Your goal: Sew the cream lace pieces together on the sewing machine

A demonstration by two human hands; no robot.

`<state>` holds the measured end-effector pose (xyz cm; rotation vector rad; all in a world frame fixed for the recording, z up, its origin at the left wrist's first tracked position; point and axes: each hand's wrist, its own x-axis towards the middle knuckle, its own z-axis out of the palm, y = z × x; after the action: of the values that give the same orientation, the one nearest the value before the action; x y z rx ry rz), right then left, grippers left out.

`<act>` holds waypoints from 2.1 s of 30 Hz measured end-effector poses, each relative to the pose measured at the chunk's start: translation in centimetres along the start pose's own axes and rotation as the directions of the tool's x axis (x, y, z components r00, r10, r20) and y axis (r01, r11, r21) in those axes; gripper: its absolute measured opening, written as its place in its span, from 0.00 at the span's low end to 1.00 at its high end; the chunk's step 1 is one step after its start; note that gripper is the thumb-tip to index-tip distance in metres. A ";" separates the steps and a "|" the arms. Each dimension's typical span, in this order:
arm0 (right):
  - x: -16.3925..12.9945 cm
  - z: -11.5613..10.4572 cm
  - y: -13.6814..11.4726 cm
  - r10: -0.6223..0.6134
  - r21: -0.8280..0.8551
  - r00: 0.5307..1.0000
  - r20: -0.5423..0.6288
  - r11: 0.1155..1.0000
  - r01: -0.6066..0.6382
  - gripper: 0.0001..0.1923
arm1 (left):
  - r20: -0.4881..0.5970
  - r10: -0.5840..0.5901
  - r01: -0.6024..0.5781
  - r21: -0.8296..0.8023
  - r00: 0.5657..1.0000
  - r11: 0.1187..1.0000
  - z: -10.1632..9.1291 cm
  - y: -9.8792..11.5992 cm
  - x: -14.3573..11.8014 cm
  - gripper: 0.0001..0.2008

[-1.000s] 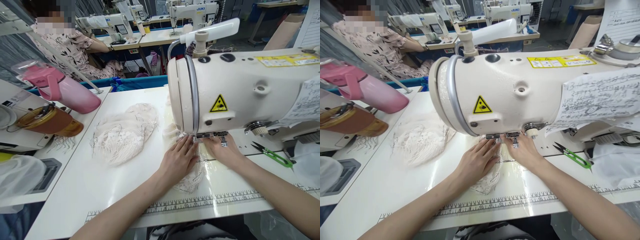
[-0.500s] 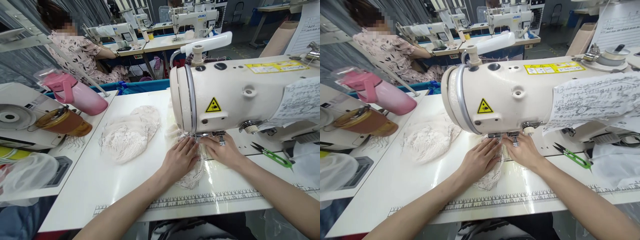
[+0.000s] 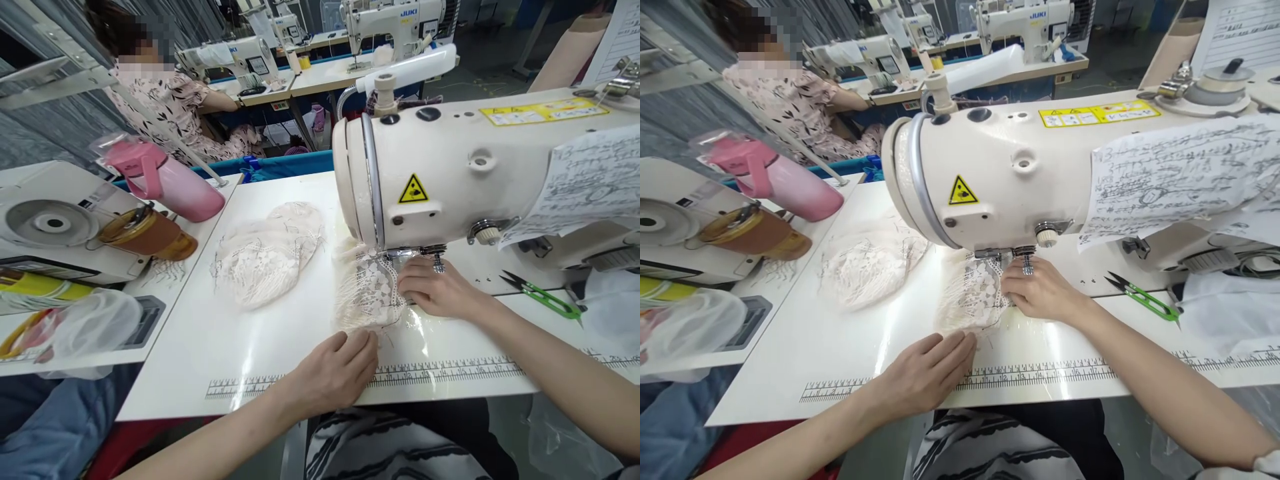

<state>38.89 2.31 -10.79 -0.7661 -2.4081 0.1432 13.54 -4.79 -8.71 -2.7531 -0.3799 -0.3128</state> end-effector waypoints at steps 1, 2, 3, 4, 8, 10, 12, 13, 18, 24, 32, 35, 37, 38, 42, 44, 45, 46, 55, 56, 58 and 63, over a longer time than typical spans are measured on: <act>0.0 0.0 0.0 0.012 0.015 1.000 0.006 1.000 -0.012 0.14 | -0.018 -0.039 0.039 -0.006 0.999 0.999 0.3 0.2 -0.1 0.06; 0.0 -0.1 -0.1 0.026 0.027 1.000 0.015 0.999 -0.026 0.14 | -0.033 -0.082 0.081 -0.026 0.996 0.996 0.4 0.3 -0.1 0.06; 0.0 -0.1 -0.1 0.037 0.037 0.999 0.021 0.999 -0.038 0.14 | -0.042 -0.131 0.129 -0.061 0.990 0.990 0.5 0.3 0.0 0.07; 0.0 -0.2 -0.1 0.045 0.046 0.999 0.026 0.998 -0.046 0.13 | -0.045 -0.196 0.190 -0.116 0.979 0.975 0.4 0.2 0.1 0.07; 0.1 -0.4 -0.2 0.037 0.078 0.998 0.045 0.996 -0.040 0.11 | 0.055 -0.518 0.490 -0.421 0.854 0.763 -1.1 -0.9 1.0 0.07; 0.0 -0.5 -0.2 0.033 0.081 0.997 0.071 0.996 -0.039 0.08 | 0.149 -0.622 0.606 -0.483 0.768 0.632 -2.1 -1.9 1.6 0.06; -0.1 -0.4 -0.1 0.045 0.059 0.993 0.110 0.997 -0.051 0.11 | 0.219 -0.645 0.652 -0.496 0.733 0.573 -2.8 -3.2 2.4 0.06; -0.1 -0.3 -0.1 0.050 0.043 0.991 0.126 0.998 -0.055 0.11 | 0.251 -0.625 0.651 -0.505 0.739 0.566 -2.9 -3.8 2.7 0.06; -0.4 -0.1 0.3 -0.032 0.005 0.995 0.098 0.999 0.032 0.07 | 0.307 -0.425 0.524 -0.502 0.851 0.687 -0.5 -5.3 4.2 0.14; -0.3 -0.9 0.1 -0.112 -0.121 0.993 0.038 0.986 0.116 0.07 | -0.034 -0.374 0.344 -0.326 0.927 0.881 3.5 -4.1 4.6 0.08; 0.0 -0.7 -0.3 -0.116 -0.048 0.991 0.062 0.992 0.119 0.08 | -0.173 -0.352 0.307 -0.241 0.920 0.921 3.6 -3.7 4.2 0.10; 0.1 -0.6 -0.2 -0.135 0.053 0.991 0.020 0.990 0.134 0.07 | -0.178 -0.315 0.298 -0.116 0.932 0.947 3.5 -3.7 4.2 0.10; 0.2 -0.5 -0.1 -0.123 0.108 0.992 0.002 0.987 0.123 0.06 | -0.177 -0.305 0.294 -0.083 0.936 0.952 3.6 -3.8 4.1 0.09; 0.2 -0.4 0.0 -0.115 0.123 0.993 -0.008 0.986 0.115 0.06 | -0.175 -0.305 0.291 -0.099 0.936 0.952 3.7 -3.8 4.1 0.09; -0.1 -0.1 0.2 -0.076 0.116 0.997 -0.009 0.990 0.077 0.08 | -0.131 -0.313 0.278 -0.232 0.941 0.932 4.2 -3.8 3.9 0.12; -0.3 0.1 0.3 -0.054 0.096 0.999 0.005 0.994 0.053 0.08 | -0.100 -0.322 0.286 -0.267 0.941 0.920 4.4 -3.8 3.7 0.14; -0.4 0.2 0.3 -0.046 0.089 0.999 0.006 0.995 0.045 0.08 | -0.086 -0.327 0.292 -0.278 0.941 0.915 4.5 -3.8 3.7 0.14; -0.4 0.2 0.4 -0.040 0.086 0.999 0.002 0.996 0.039 0.08 | -0.075 -0.330 0.297 -0.285 0.941 0.911 4.6 -3.7 3.6 0.14; -0.4 0.1 0.2 -0.016 0.023 1.000 -0.023 1.000 0.017 0.08 | -0.055 -0.343 0.314 -0.284 0.938 0.906 4.7 -3.5 3.6 0.15; -0.4 0.1 0.2 -0.013 0.004 1.000 -0.021 1.000 0.013 0.08 | -0.050 -0.343 0.316 -0.285 0.938 0.905 4.7 -3.5 3.7 0.15; -0.4 0.0 0.2 0.000 -0.034 1.000 -0.017 0.999 0.000 0.08 | -0.048 -0.345 0.319 -0.282 0.937 0.905 4.7 -3.5 3.8 0.16; -0.6 0.0 0.7 0.054 -0.052 0.999 0.004 0.997 -0.054 0.08 | -0.054 -0.341 0.313 -0.282 0.939 0.907 4.7 -3.5 4.1 0.16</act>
<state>39.63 2.50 -11.26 -0.8556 -2.4055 0.1054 17.14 0.95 -10.87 -2.9116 -0.8330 -0.6311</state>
